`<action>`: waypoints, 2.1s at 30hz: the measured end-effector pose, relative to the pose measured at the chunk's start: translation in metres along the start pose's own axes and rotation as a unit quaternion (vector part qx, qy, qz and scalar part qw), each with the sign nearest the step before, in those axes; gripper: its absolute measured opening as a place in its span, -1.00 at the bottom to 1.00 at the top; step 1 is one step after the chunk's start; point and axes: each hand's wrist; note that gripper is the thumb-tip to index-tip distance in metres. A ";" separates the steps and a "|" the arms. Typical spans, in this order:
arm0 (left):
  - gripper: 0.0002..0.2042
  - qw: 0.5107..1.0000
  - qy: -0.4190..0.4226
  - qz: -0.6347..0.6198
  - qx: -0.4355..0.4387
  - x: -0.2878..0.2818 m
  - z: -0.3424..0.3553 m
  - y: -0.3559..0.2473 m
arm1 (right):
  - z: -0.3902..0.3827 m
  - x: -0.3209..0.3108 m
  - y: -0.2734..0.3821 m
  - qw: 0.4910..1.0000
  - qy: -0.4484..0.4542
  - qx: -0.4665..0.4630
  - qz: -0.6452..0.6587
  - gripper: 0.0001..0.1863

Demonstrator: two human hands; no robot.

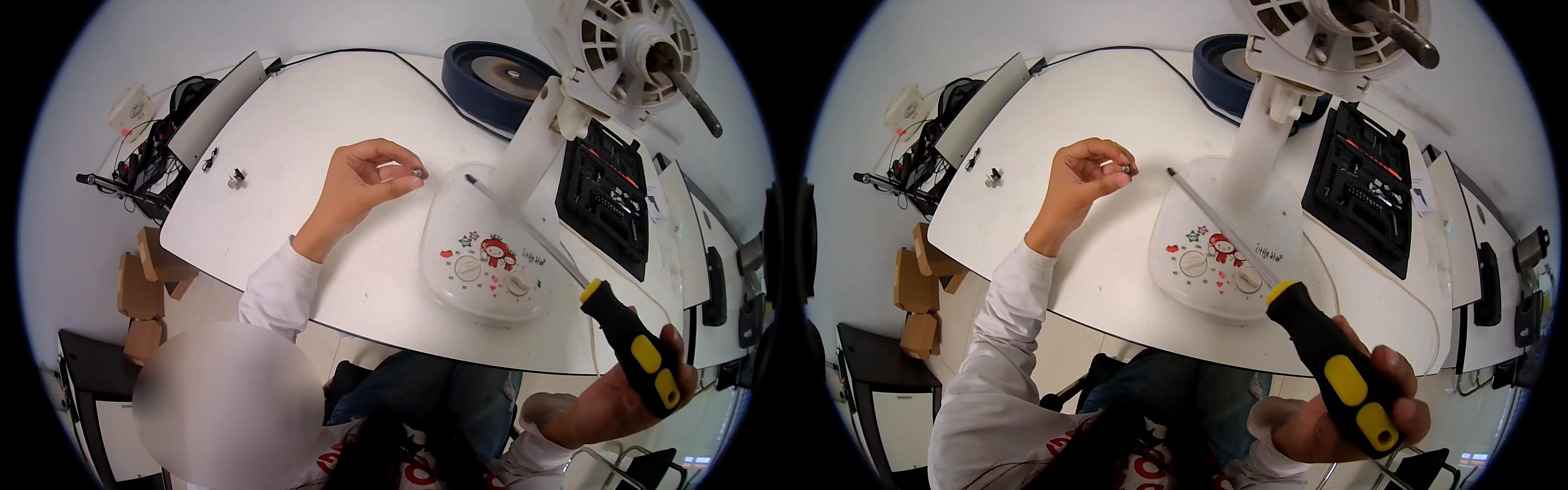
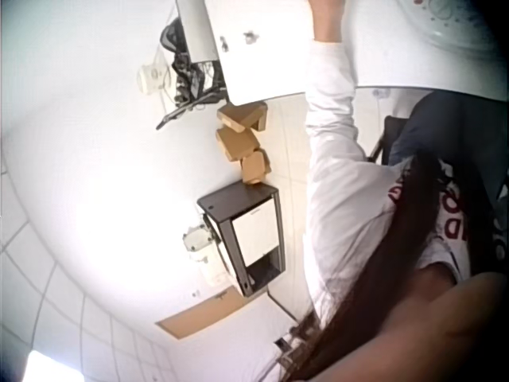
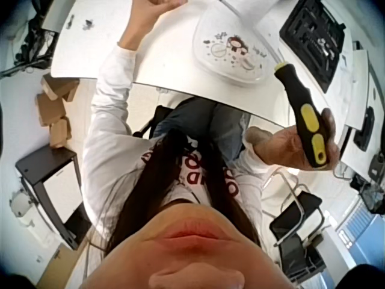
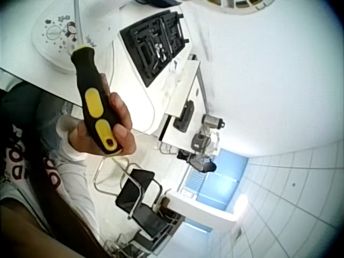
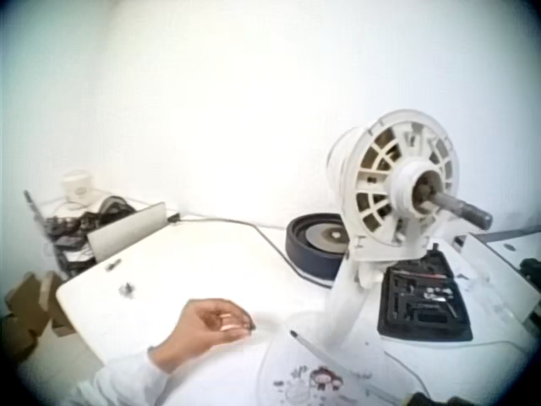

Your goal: The person disassembles a white electric fan by removing the rear cover and then uses a screwdriver to loosen and remove the central nut from the fan motor housing. The person places the removed nut on the table.

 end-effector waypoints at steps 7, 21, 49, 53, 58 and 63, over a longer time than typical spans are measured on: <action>-0.82 0.994 0.065 -0.084 0.001 0.001 -0.001 0.005 | -0.006 0.014 -0.005 0.996 -0.009 0.045 0.079 -0.38; -0.82 0.998 0.034 -0.049 -0.011 0.001 -0.004 0.004 | -0.009 0.019 -0.007 0.997 -0.024 0.073 0.024 -0.38; -0.24 0.990 0.054 0.059 0.112 0.047 0.027 -0.075 | 0.029 -0.004 0.040 0.958 -0.156 -0.181 0.160 -0.46; -0.11 0.965 -0.050 0.159 0.203 0.069 0.047 -0.092 | 0.031 -0.021 0.032 0.928 -0.314 -0.201 -0.007 -0.52; 0.02 0.906 -0.086 0.260 0.323 0.107 0.077 -0.089 | 0.054 -0.010 0.028 0.955 -0.238 -0.145 -0.104 -0.55; 0.11 0.887 -0.095 0.273 0.360 0.125 0.092 -0.085 | 0.052 -0.004 0.025 0.948 -0.243 -0.136 -0.156 -0.49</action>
Point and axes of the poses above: each hand's wrist, its own z-axis towards the middle knuckle, its own x-axis out of the palm, y = z × x, and after that the axes turned 3 degrees about -x, right-handed
